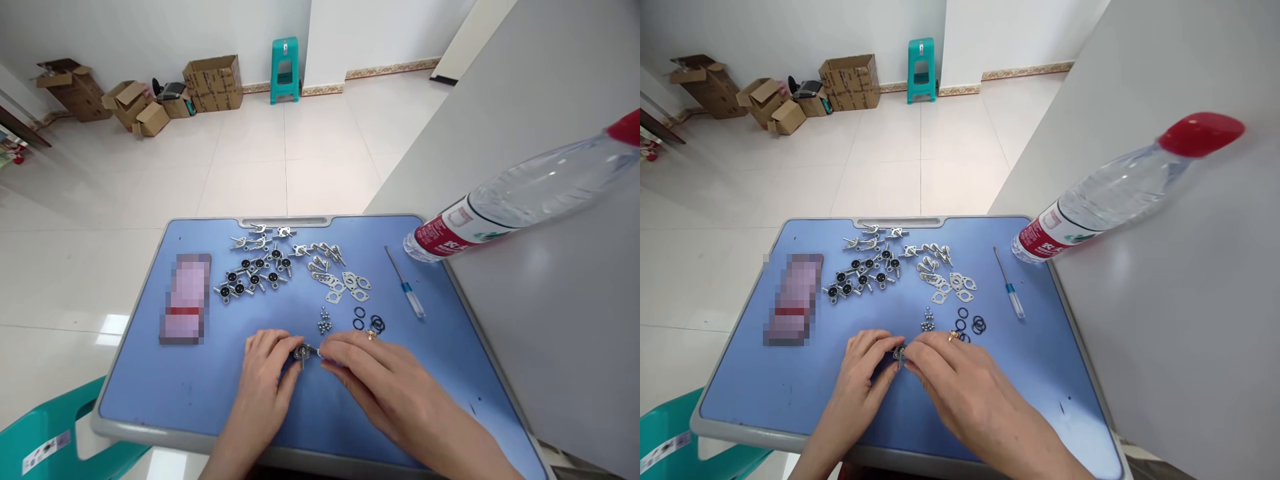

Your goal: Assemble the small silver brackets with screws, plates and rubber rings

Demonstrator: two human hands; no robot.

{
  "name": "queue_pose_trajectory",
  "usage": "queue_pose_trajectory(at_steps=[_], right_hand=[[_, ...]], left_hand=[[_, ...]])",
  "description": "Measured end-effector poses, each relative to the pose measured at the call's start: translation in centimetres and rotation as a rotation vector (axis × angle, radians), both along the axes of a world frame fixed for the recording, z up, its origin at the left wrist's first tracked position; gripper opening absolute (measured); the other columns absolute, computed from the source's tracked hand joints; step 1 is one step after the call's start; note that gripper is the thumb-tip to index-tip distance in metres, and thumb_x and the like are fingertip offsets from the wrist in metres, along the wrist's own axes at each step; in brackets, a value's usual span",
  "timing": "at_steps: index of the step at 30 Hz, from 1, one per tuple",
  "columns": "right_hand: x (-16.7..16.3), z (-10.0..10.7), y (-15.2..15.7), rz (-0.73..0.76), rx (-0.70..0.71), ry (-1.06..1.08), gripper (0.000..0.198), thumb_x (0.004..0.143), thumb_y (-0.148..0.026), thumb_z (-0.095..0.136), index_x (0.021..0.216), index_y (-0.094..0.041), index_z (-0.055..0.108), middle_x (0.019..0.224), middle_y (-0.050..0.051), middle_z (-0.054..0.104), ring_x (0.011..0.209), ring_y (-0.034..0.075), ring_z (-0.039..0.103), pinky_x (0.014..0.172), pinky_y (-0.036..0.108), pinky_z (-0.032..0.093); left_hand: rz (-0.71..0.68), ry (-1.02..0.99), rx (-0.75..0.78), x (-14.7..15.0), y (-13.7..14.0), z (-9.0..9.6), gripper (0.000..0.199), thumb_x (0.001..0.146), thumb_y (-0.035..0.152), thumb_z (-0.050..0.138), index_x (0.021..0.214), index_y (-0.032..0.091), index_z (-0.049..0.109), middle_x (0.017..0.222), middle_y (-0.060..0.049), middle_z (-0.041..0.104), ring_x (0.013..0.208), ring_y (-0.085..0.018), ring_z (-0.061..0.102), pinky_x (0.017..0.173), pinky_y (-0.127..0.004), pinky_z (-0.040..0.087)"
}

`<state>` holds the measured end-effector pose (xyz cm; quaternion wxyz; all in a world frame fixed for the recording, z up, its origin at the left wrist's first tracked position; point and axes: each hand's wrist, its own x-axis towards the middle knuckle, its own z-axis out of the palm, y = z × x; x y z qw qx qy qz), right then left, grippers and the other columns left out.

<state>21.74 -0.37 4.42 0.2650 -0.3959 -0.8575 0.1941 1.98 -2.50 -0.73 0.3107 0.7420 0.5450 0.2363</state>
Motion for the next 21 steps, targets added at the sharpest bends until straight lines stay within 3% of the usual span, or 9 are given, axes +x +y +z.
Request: queue_pose_trajectory(at_steps=[11, 21], right_hand=[[0.3, 0.4, 0.1, -0.016, -0.058, 0.053, 0.018, 0.099, -0.016, 0.042, 0.107, -0.022, 0.058, 0.097, 0.006, 0.070, 0.084, 0.016, 0.067, 0.071, 0.029, 0.054], [1.2, 0.8, -0.1, -0.019, -0.057, -0.030, 0.018, 0.097, -0.015, 0.041, 0.099, -0.021, 0.057, 0.086, 0.005, 0.069, 0.071, 0.016, 0.066, 0.060, 0.027, 0.050]], left_hand=[[-0.015, 0.005, -0.009, 0.0, 0.6, 0.0, 0.024, 0.095, 0.017, 0.047, 0.109, 0.027, 0.065, 0.100, -0.005, 0.064, 0.094, -0.022, 0.056, 0.081, -0.037, 0.043], [-0.032, -0.001, -0.070, 0.2, 1.1, 0.9, 0.018, 0.092, 0.014, 0.048, 0.097, 0.024, 0.062, 0.096, -0.004, 0.066, 0.091, -0.022, 0.057, 0.080, -0.037, 0.042]])
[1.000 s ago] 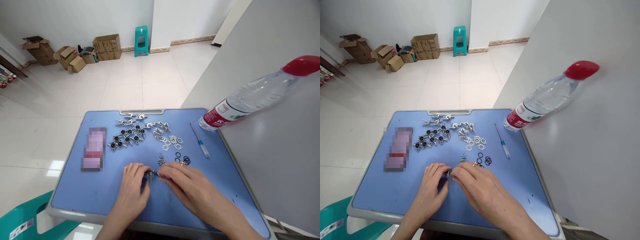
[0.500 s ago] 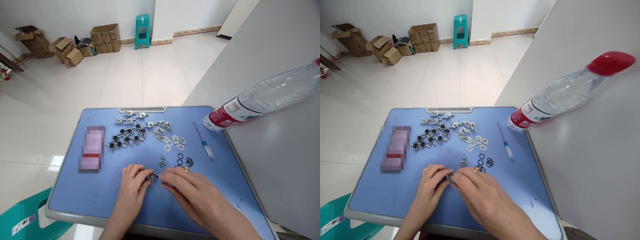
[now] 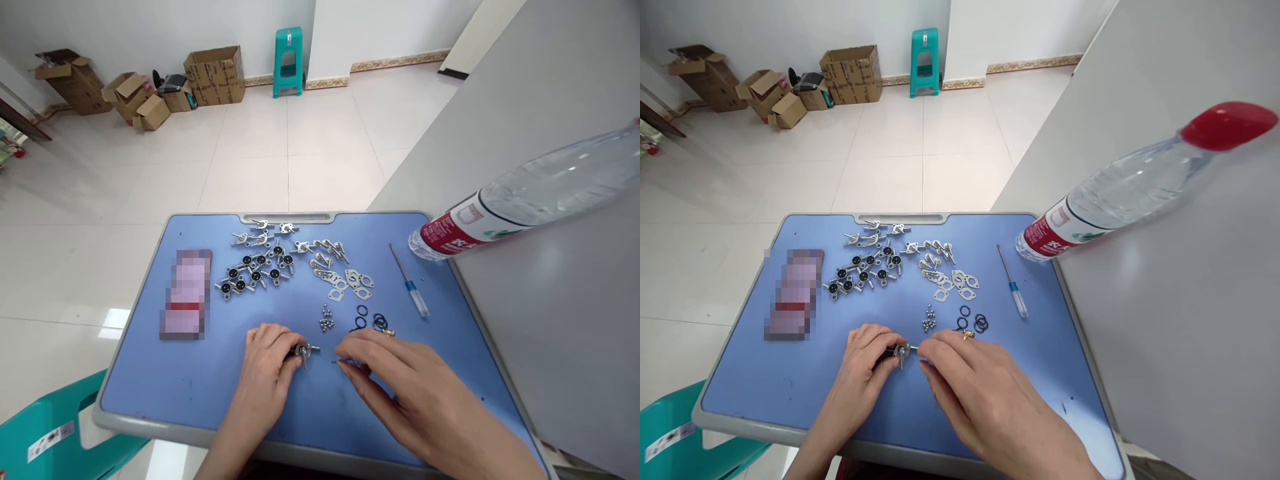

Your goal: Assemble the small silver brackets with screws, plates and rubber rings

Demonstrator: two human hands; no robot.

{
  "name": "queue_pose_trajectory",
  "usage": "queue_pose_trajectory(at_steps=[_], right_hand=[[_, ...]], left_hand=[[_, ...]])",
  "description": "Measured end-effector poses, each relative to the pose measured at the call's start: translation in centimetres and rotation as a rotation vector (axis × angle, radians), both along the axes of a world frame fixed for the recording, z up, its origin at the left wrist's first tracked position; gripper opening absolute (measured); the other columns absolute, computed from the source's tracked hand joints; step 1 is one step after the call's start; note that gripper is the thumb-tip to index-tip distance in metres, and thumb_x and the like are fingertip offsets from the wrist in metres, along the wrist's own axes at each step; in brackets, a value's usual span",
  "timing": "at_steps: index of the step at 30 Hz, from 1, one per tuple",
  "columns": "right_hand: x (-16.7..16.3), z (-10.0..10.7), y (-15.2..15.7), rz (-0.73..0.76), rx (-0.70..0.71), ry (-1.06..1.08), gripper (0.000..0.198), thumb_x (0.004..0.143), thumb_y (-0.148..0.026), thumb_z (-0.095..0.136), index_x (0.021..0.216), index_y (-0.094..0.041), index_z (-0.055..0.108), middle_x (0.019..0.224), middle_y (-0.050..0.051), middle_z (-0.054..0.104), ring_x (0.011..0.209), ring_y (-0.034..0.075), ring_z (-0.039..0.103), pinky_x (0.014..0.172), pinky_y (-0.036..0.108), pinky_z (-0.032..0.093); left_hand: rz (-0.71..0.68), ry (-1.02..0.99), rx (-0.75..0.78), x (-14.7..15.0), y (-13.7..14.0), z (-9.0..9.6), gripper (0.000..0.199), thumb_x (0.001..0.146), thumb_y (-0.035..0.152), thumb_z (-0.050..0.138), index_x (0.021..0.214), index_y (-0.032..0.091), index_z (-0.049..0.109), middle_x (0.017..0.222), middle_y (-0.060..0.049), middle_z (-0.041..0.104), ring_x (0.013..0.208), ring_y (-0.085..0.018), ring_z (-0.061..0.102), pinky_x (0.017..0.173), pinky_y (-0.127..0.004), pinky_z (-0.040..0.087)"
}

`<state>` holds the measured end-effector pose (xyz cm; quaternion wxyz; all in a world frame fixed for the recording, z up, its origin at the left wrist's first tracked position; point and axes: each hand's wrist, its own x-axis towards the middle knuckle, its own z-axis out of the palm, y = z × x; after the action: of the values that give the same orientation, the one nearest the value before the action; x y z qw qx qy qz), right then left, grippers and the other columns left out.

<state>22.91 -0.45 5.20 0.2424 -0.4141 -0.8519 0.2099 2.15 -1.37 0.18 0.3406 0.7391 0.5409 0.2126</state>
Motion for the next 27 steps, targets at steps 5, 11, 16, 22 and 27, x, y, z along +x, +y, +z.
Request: queue_pose_trajectory(at_steps=[5, 11, 16, 22, 27], right_hand=[[-0.2, -0.2, 0.0, -0.029, -0.004, 0.000, 0.017, 0.098, -0.018, 0.041, 0.100, -0.023, 0.057, 0.087, 0.005, 0.070, 0.072, 0.017, 0.067, 0.061, 0.027, 0.052], [-0.4, -0.2, 0.4, -0.051, 0.004, 0.078, 0.016, 0.097, -0.016, 0.042, 0.101, -0.023, 0.056, 0.089, 0.004, 0.070, 0.077, 0.016, 0.067, 0.064, 0.026, 0.052], [-0.4, -0.7, 0.5, -0.033, -0.042, -0.034, 0.018, 0.098, -0.017, 0.039, 0.107, -0.022, 0.054, 0.089, 0.006, 0.068, 0.075, 0.017, 0.067, 0.061, 0.028, 0.050], [-0.5, -2.2, 0.5, -0.014, -0.082, -0.219, 0.022, 0.097, -0.015, 0.033, 0.096, -0.021, 0.055, 0.084, 0.007, 0.067, 0.063, 0.018, 0.062, 0.055, 0.030, 0.044], [-1.2, -3.2, 0.4, 0.049, -0.143, -0.330, 0.021, 0.093, -0.009, 0.036, 0.092, -0.020, 0.054, 0.074, 0.003, 0.061, 0.059, 0.018, 0.060, 0.052, 0.030, 0.037]], left_hand=[[0.004, -0.011, 0.001, -0.2, -0.1, -0.2, 0.019, 0.092, 0.015, 0.047, 0.098, 0.024, 0.063, 0.095, -0.005, 0.066, 0.090, -0.023, 0.057, 0.081, -0.038, 0.043], [0.002, -0.028, 0.065, -0.5, -0.5, -1.1, 0.019, 0.095, 0.017, 0.048, 0.105, 0.023, 0.064, 0.095, -0.005, 0.067, 0.089, -0.022, 0.059, 0.080, -0.037, 0.043], [-0.002, -0.022, 0.076, -0.6, -0.7, -1.1, 0.025, 0.093, 0.014, 0.052, 0.114, 0.024, 0.060, 0.098, -0.004, 0.067, 0.091, -0.021, 0.059, 0.083, -0.037, 0.042], [-0.005, -0.025, 0.025, -0.8, -0.5, -0.5, 0.026, 0.092, 0.020, 0.055, 0.116, 0.026, 0.060, 0.101, -0.005, 0.066, 0.095, -0.023, 0.059, 0.087, -0.039, 0.044], [-0.004, -0.015, 0.076, -0.7, -0.5, -0.8, 0.020, 0.094, 0.020, 0.054, 0.111, 0.024, 0.062, 0.099, -0.005, 0.067, 0.092, -0.021, 0.059, 0.084, -0.037, 0.044]])
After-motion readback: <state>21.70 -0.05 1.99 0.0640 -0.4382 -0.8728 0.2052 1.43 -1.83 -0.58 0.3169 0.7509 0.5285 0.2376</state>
